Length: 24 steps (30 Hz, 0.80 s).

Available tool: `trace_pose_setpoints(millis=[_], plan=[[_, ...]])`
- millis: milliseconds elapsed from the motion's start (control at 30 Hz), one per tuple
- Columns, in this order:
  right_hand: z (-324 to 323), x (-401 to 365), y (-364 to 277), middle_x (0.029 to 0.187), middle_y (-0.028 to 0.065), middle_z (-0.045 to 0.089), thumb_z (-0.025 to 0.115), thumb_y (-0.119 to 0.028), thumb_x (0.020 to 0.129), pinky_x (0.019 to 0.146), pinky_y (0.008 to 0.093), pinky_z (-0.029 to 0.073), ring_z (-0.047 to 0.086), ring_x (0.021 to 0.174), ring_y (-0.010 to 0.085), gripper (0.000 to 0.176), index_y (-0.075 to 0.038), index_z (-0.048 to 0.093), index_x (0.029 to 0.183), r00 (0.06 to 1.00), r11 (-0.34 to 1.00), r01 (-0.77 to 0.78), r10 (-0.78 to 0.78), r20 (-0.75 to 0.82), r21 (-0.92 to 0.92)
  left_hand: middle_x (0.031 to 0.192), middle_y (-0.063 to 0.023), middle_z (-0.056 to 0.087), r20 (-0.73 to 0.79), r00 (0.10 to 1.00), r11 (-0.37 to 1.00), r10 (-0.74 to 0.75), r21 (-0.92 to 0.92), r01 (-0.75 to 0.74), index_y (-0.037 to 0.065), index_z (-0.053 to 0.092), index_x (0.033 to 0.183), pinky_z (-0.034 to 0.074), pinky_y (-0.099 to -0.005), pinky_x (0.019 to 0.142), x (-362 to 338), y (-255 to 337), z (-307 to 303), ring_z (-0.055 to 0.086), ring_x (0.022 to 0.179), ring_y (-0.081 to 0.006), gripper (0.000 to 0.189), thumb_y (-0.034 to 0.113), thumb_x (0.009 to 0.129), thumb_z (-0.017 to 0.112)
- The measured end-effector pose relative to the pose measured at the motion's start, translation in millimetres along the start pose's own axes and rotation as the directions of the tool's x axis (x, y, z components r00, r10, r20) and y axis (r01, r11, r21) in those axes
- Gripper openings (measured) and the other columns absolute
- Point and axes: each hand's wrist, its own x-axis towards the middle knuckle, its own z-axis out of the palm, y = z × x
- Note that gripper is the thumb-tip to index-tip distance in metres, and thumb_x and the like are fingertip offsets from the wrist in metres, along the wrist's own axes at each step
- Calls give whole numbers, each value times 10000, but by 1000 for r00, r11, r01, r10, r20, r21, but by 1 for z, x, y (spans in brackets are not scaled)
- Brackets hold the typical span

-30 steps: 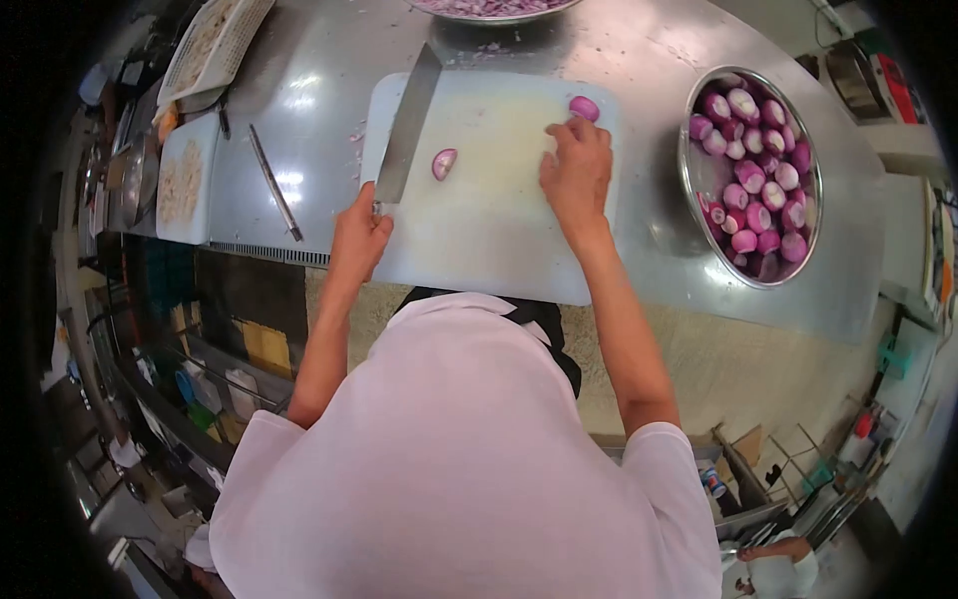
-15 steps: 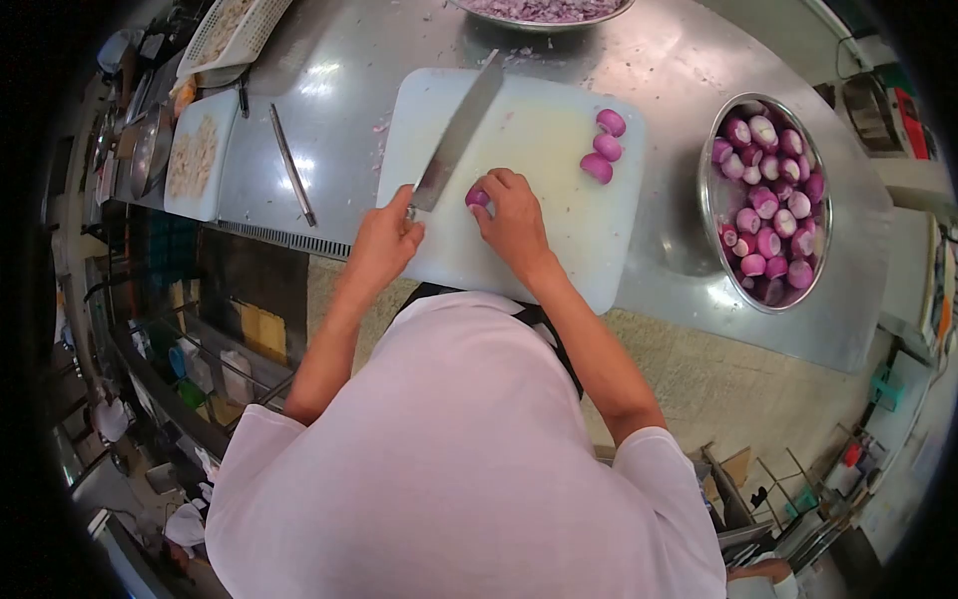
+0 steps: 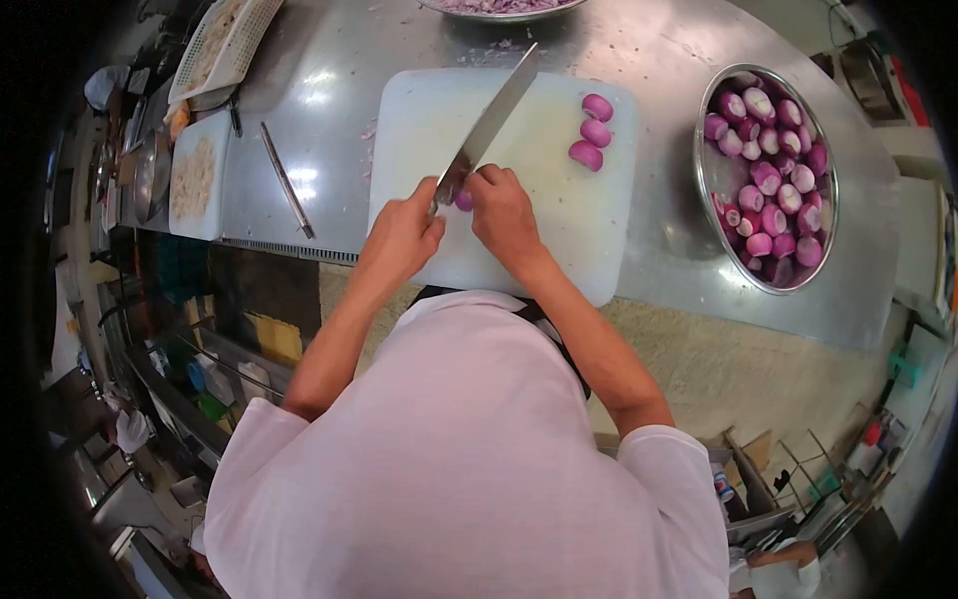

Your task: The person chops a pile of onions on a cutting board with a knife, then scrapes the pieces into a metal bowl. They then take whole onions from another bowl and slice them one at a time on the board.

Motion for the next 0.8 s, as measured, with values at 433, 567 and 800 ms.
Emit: trace_pose_setpoints(millis=[433, 567, 800], plan=[[4, -9, 5, 922, 134, 616, 591, 94, 742, 747, 409, 502, 579, 859, 333, 164, -3, 609, 874, 996, 996, 37, -31, -83, 79, 626, -236, 564, -60, 994, 995, 97, 26, -95, -9, 469, 1125, 423, -515, 599, 12, -7, 32, 581, 650, -458, 310, 13, 842, 593], [5, -8, 8, 921, 137, 615, 595, 96, 740, 746, 406, 502, 579, 862, 332, 164, -1, 607, 872, 992, 993, 75, -65, -108, 95, 626, -236, 562, 48, 999, 997, 3, 72, -6, -11, 463, 1135, 424, -514, 587, 9, 6, 8, 585, 649, -458, 314, 11, 847, 586], [5, -16, 9, 910, 142, 612, 598, 101, 726, 746, 410, 502, 582, 858, 331, 174, 1, 607, 868, 990, 995, 56, -44, -135, 84, 609, -221, 556, 11, 999, 997, 51, 64, -52, -18, 462, 1169, 420, -506, 571, 7, 4, 19, 579, 625, -455, 338, 12, 854, 583]])
